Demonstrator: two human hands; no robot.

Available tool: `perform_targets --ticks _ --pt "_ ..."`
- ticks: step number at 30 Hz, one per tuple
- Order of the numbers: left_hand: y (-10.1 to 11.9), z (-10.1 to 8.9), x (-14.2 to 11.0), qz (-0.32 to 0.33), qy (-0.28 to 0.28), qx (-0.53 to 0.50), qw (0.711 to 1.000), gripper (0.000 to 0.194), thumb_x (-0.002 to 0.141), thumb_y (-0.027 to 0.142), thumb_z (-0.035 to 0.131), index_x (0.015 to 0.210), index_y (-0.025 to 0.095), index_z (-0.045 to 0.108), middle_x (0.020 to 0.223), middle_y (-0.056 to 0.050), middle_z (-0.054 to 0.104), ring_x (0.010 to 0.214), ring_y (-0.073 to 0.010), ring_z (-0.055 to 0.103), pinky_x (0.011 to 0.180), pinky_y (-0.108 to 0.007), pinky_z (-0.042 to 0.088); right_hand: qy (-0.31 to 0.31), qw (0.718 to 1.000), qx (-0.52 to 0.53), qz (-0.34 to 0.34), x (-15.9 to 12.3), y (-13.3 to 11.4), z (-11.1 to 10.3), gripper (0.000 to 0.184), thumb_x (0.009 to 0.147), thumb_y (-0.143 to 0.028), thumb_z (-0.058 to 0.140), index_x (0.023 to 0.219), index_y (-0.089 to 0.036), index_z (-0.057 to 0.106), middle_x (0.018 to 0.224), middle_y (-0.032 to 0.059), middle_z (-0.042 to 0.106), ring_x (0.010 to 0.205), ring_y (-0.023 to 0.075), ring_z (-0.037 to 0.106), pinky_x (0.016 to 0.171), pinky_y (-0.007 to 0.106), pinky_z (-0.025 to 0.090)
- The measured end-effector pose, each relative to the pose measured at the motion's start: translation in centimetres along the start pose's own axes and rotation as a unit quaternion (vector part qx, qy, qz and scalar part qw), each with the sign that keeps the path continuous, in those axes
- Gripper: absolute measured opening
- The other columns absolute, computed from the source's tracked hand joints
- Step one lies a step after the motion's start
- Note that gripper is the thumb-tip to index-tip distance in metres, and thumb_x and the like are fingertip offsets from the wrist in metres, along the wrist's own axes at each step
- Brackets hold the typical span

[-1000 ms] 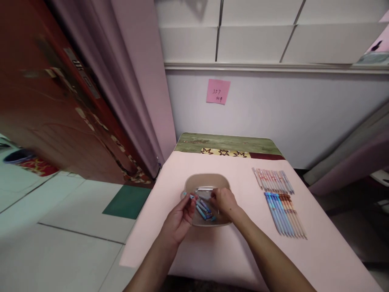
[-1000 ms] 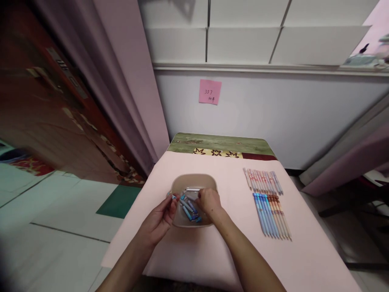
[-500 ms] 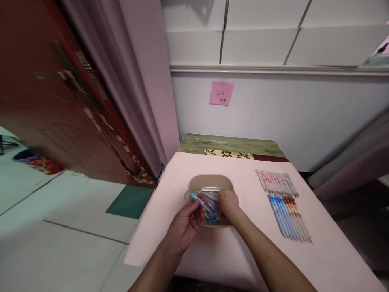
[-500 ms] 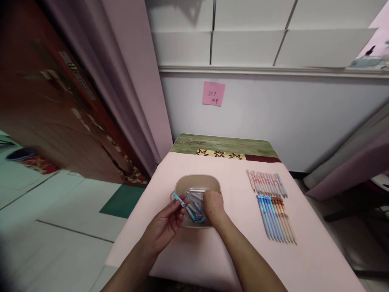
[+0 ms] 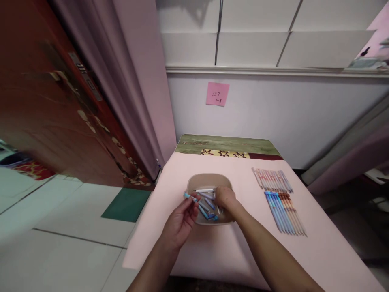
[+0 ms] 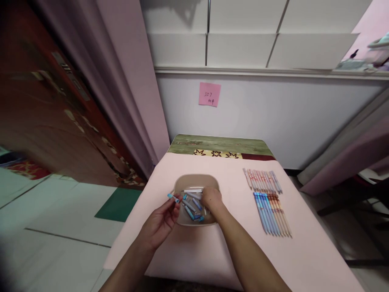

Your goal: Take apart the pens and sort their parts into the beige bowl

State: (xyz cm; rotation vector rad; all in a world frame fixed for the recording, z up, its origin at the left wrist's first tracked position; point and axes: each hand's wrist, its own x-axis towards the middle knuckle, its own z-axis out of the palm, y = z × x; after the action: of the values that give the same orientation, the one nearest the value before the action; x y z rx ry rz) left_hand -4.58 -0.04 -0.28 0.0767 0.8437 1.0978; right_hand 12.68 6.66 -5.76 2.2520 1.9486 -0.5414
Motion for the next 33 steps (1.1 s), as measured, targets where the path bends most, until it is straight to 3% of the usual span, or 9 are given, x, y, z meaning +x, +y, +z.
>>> perform_targets --ticks 5,8,13,16,20,27,30,33 --pt "-0.2 0.2 -0.1 -0.005 -0.005 0.008 1.000 0.015 0.085 0.004 0.052 0.093 0.006 0.064 0.084 -0.011 0.071 0.059 -0.0103 0.065 0.051 -0.016 0.055 -0.034 0.998 0.040 -0.015 -0.4 -0.3 -1.2 0.030 0.067 -0.026 0.065 0.091 -0.010 0.073 0.093 0.0195 0.072 0.091 0.0281 0.068 0.070 0.029 0.052" --pt "0.1 0.1 -0.1 0.001 -0.011 0.005 1.000 0.016 0.087 0.004 0.049 0.092 0.006 0.064 0.084 -0.011 0.070 0.058 -0.0095 0.064 0.051 -0.016 0.055 -0.070 0.994 0.075 -0.043 -0.9 0.2 -2.9 0.022 0.071 -0.024 0.058 0.081 -0.011 0.074 0.074 0.0141 0.074 0.077 0.0228 0.070 0.065 0.025 0.050" --pt "0.4 -0.1 0.1 0.006 -0.004 0.001 1.000 0.016 0.088 0.004 0.047 0.091 0.006 0.063 0.082 -0.011 0.069 0.057 -0.0090 0.063 0.050 -0.016 0.055 -0.099 0.982 0.137 -0.080 -1.3 3.2 -6.1 0.020 0.069 -0.019 0.057 0.051 -0.015 0.065 0.050 0.0067 0.066 0.056 0.0165 0.064 0.054 0.020 0.045" --pt "0.5 -0.1 0.3 0.005 -0.006 -0.001 1.000 0.016 0.088 0.005 0.047 0.093 0.005 0.063 0.082 -0.011 0.069 0.058 -0.0094 0.064 0.051 -0.016 0.055 -0.078 0.974 0.192 -0.089 -1.5 5.1 -7.0 0.020 0.067 -0.017 0.056 0.047 -0.015 0.059 0.047 0.0050 0.063 0.050 0.0143 0.061 0.050 0.020 0.042" --pt "0.5 -0.2 0.4 0.007 -0.010 -0.002 1.000 0.017 0.089 0.005 0.046 0.093 0.004 0.063 0.082 -0.011 0.068 0.059 -0.0096 0.064 0.052 -0.016 0.055 -0.056 0.946 0.301 -0.102 -1.8 5.9 -6.6 0.009 0.071 -0.015 0.051 0.065 -0.015 0.058 0.058 0.0024 0.066 0.048 0.0102 0.058 0.048 0.018 0.042" --pt "0.2 -0.4 0.3 0.006 -0.009 0.002 1.000 0.017 0.088 0.004 0.047 0.095 0.004 0.062 0.085 -0.011 0.068 0.059 -0.0090 0.064 0.052 -0.016 0.055 -0.105 0.881 0.436 -0.148 -2.3 4.5 -4.8 0.005 0.075 -0.016 0.047 0.075 -0.016 0.053 0.066 -0.0004 0.067 0.050 0.0070 0.058 0.049 0.016 0.047" --pt "0.2 -0.5 0.2 0.005 -0.003 0.001 1.000 0.017 0.088 0.004 0.047 0.096 0.004 0.062 0.084 -0.012 0.067 0.058 -0.0091 0.064 0.051 -0.016 0.055 -0.117 0.872 0.446 -0.161 -2.6 4.5 -4.8 0.005 0.076 -0.017 0.049 0.075 -0.016 0.054 0.067 -0.0001 0.067 0.049 0.0069 0.058 0.050 0.017 0.049" --pt "0.3 -0.6 0.2 0.003 -0.004 -0.001 1.000 0.017 0.088 0.004 0.046 0.095 0.005 0.062 0.084 -0.011 0.067 0.058 -0.0089 0.063 0.051 -0.016 0.054 -0.111 0.885 0.423 -0.161 -2.6 4.6 -4.8 0.008 0.077 -0.015 0.047 0.078 -0.016 0.055 0.072 0.0016 0.070 0.052 0.0077 0.059 0.050 0.018 0.049"
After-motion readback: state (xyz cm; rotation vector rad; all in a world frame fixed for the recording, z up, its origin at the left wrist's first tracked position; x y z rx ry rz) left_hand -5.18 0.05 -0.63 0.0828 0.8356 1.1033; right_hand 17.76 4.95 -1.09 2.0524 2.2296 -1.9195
